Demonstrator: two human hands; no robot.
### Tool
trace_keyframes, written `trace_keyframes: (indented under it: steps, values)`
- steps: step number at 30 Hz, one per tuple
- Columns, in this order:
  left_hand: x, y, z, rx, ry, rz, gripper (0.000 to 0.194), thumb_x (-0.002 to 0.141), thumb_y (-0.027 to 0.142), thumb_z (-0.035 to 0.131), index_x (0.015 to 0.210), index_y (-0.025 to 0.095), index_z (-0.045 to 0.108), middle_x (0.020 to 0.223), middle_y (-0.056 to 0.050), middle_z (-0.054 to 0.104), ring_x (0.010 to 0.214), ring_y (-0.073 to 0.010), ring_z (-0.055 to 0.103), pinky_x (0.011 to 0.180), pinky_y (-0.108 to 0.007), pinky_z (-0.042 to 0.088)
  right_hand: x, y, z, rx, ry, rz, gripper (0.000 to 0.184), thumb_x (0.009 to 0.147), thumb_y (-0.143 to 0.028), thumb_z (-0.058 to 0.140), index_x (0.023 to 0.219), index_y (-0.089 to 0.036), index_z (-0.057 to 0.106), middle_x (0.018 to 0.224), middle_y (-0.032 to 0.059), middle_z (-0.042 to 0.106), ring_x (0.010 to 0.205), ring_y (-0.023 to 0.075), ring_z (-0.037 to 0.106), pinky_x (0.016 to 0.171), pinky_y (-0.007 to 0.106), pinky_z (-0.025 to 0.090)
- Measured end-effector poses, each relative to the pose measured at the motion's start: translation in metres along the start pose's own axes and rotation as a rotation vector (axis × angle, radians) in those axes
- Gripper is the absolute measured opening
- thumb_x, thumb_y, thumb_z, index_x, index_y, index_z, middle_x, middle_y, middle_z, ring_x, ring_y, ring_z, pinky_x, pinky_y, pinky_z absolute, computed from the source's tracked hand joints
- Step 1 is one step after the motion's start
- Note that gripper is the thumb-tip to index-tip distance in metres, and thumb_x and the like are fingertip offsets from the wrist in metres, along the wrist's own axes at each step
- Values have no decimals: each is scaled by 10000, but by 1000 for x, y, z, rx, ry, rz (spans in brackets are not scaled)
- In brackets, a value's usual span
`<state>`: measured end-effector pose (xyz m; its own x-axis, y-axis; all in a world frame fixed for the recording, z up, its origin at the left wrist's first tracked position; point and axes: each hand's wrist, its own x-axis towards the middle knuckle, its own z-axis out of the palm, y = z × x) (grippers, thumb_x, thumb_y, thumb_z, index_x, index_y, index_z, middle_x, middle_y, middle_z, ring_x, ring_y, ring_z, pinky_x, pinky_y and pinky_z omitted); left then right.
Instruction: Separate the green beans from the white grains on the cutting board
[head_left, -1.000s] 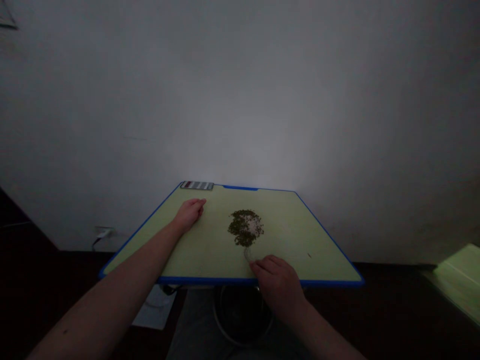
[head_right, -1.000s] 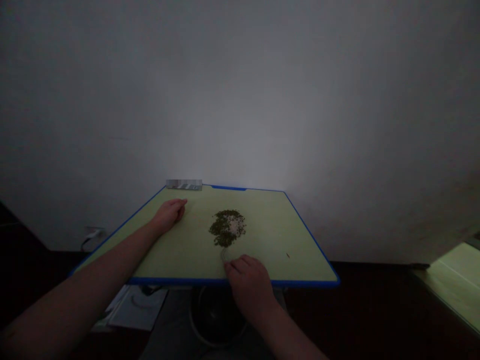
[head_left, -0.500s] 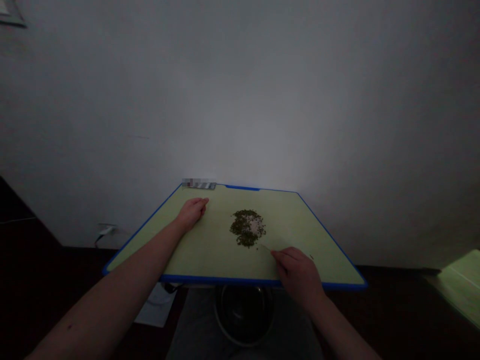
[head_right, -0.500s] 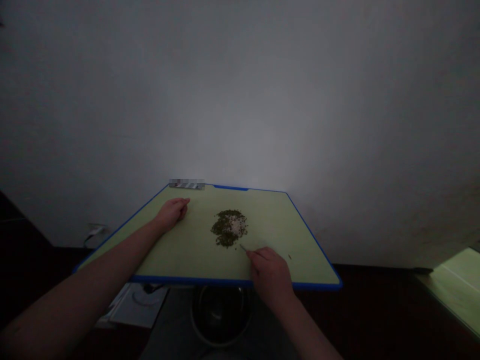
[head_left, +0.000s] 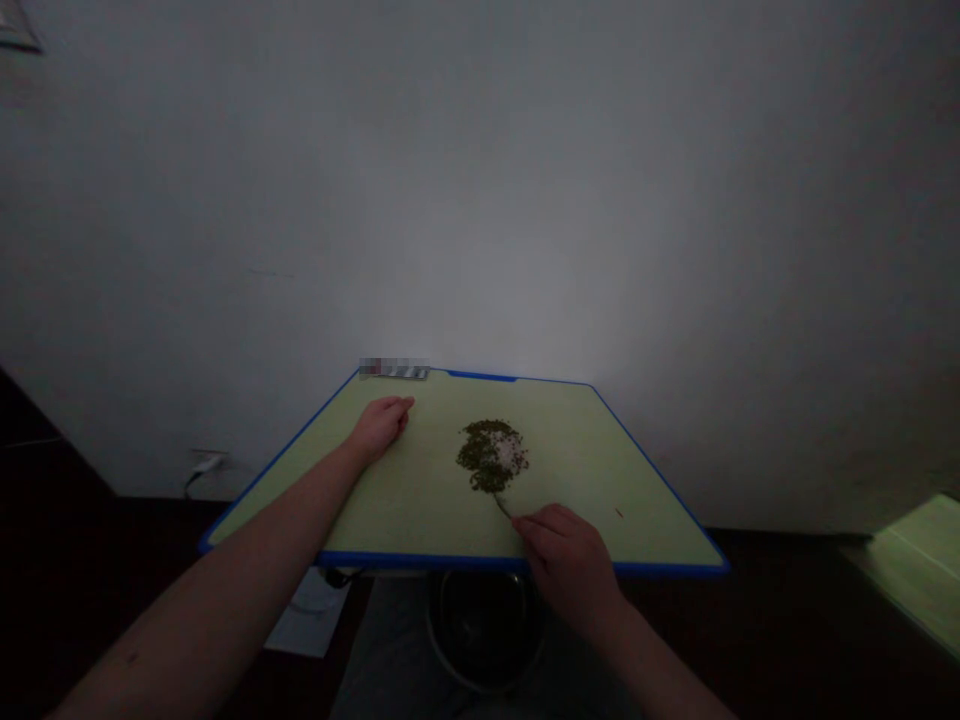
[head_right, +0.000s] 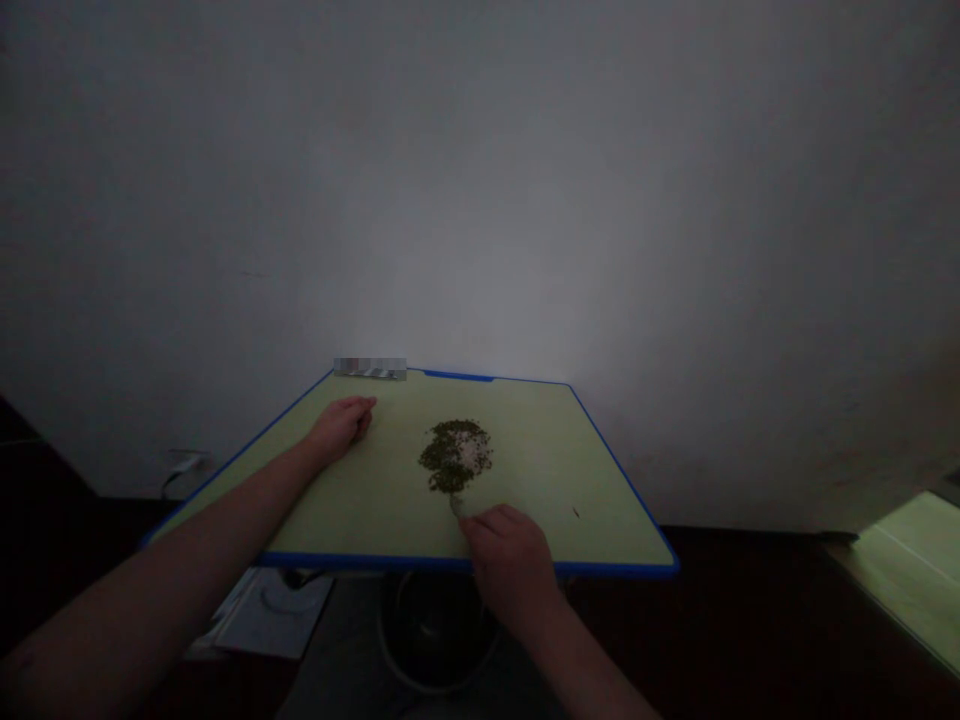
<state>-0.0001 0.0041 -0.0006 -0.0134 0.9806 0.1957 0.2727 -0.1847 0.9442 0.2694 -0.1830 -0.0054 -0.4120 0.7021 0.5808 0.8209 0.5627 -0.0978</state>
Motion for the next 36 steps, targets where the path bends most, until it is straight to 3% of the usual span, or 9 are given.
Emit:
trace_keyframes:
  steps: [9,19,22,29,36]
  values:
    - [-7,11,1,-22,-2,-10,395,737,443,467,436,196,397,338,51,350,341,-87,314,422,-253,265,1,1,3,-85,0,-4,240,755,-69,503,892,-160,679,743,63,664,708,173,564,643,278,456]
    - [-3,5,0,-43,-6,-23,389,735,450,480,449,194,414,344,55,353,336,-85,307,406,-253,246,-14,33,-9,-172,-43,151,267,769,-98,498,952,-181,674,788,65,660,752,181,570,661,284,457]
    - [-2,2,0,-31,-2,-18,392,734,462,477,455,193,417,346,55,358,338,-85,314,408,-251,256,-16,31,-11,-143,-17,147,276,776,-89,483,956,-178,673,798,67,663,758,175,569,676,282,458]
    - [-3,4,0,-41,-4,-32,390,728,462,484,455,191,417,345,59,354,334,-84,319,399,-248,254,-6,10,-3,-87,-4,-12,249,736,-61,517,893,-166,680,758,57,672,707,168,571,650,272,458]
    - [-5,8,1,-51,-6,-30,391,727,455,476,443,195,406,340,55,346,331,-86,311,397,-253,251,1,24,-1,-152,-94,119,274,740,-78,523,929,-198,682,772,50,666,747,168,576,656,262,446]
